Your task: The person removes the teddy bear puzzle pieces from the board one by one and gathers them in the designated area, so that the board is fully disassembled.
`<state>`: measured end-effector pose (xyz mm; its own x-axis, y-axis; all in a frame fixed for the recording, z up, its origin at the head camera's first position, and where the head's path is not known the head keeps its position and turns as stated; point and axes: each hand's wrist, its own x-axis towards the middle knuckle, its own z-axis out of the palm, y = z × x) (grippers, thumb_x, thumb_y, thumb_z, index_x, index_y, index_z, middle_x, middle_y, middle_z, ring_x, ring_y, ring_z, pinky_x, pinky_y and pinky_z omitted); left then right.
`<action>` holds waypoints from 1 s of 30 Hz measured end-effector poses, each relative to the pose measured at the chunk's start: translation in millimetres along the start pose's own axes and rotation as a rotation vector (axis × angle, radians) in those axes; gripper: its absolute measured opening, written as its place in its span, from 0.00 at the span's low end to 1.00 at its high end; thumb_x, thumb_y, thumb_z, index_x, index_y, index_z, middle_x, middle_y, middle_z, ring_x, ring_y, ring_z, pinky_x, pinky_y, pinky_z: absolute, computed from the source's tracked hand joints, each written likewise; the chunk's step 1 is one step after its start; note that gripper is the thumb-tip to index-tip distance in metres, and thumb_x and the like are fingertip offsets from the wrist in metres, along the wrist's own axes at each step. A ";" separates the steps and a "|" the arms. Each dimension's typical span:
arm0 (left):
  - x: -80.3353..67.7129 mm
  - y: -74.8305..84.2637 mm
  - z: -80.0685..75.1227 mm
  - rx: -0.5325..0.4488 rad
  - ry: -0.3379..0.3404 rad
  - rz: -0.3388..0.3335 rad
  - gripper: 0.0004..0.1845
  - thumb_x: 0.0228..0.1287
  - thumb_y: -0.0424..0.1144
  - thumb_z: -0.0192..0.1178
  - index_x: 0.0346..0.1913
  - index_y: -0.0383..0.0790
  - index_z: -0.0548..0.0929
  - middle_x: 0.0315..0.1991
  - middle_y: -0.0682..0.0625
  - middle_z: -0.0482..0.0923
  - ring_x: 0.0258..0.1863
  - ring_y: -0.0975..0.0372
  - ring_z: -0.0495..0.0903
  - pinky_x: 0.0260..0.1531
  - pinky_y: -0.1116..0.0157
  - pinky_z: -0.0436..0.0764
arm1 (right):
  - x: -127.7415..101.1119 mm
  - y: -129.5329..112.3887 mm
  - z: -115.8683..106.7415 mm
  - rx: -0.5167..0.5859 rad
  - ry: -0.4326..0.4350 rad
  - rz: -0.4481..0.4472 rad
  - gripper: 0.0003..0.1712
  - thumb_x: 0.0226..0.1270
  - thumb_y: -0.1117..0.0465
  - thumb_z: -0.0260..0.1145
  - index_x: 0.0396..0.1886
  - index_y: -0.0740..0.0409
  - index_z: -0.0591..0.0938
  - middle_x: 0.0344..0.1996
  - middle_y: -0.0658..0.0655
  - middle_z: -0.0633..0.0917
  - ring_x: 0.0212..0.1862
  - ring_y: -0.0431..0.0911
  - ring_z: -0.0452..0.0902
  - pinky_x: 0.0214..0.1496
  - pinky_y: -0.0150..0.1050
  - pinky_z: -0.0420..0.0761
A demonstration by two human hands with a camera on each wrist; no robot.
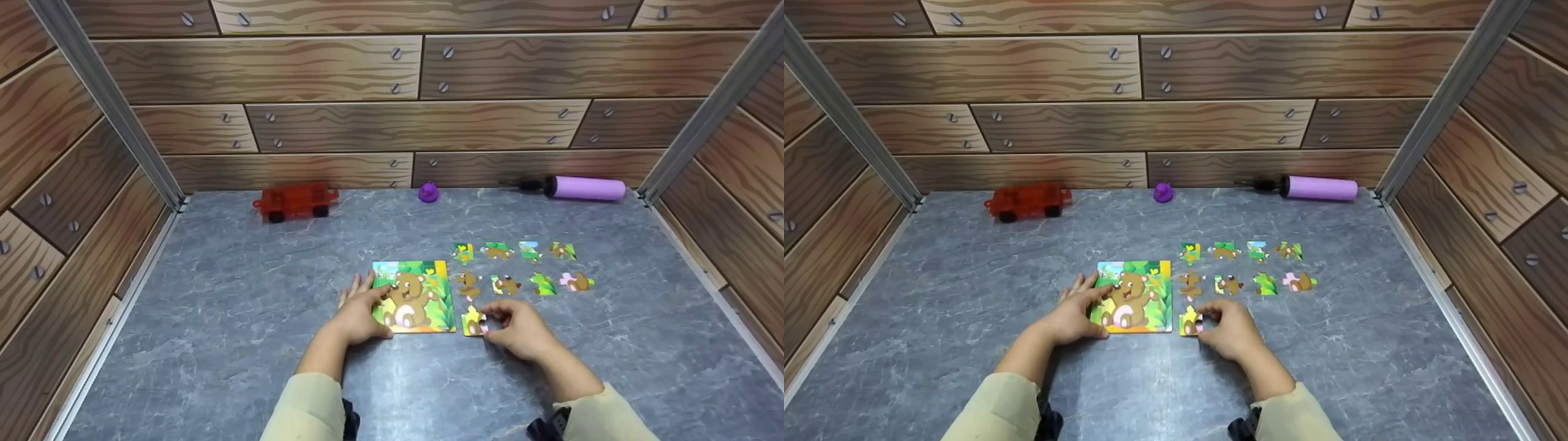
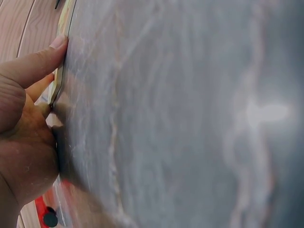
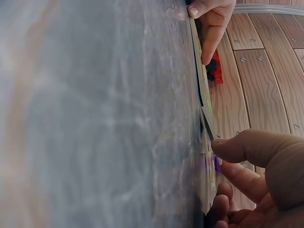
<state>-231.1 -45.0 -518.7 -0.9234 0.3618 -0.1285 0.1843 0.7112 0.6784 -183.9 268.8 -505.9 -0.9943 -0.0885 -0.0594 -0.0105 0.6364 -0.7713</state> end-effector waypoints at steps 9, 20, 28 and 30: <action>0.6 0.3 0.0 0.008 -0.007 0.002 0.52 0.35 0.43 0.79 0.70 0.50 0.67 0.77 0.46 0.40 0.74 0.47 0.32 0.69 0.44 0.30 | 0.4 2.1 -0.1 -0.060 -0.027 0.048 0.23 0.44 0.71 0.72 0.45 0.59 0.85 0.38 0.55 0.82 0.36 0.47 0.71 0.37 0.39 0.73; 0.7 -1.3 -0.6 -0.016 0.007 0.018 0.51 0.34 0.42 0.79 0.69 0.48 0.68 0.76 0.45 0.42 0.74 0.46 0.33 0.69 0.43 0.31 | 0.4 3.3 0.8 -0.069 -0.025 0.035 0.24 0.41 0.72 0.70 0.45 0.61 0.84 0.36 0.55 0.81 0.35 0.47 0.69 0.35 0.38 0.72; 1.0 -1.0 -1.4 -0.036 0.004 -0.002 0.52 0.34 0.42 0.80 0.69 0.48 0.68 0.77 0.46 0.40 0.75 0.49 0.31 0.70 0.45 0.30 | 0.5 2.1 0.3 -0.079 -0.035 0.023 0.22 0.43 0.72 0.71 0.44 0.59 0.85 0.37 0.53 0.84 0.36 0.46 0.71 0.38 0.38 0.73; 0.9 -1.0 -1.5 -0.041 0.006 0.005 0.52 0.33 0.42 0.80 0.69 0.47 0.68 0.77 0.45 0.41 0.75 0.48 0.32 0.69 0.44 0.31 | 0.5 1.9 0.2 -0.083 -0.037 0.031 0.23 0.43 0.72 0.71 0.44 0.59 0.85 0.38 0.53 0.84 0.37 0.45 0.72 0.38 0.38 0.73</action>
<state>-232.6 -46.2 -518.4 -0.9243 0.3620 -0.1209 0.1752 0.6837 0.7084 -184.4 269.8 -507.5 -0.9896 -0.0953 -0.1074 0.0100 0.7002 -0.7138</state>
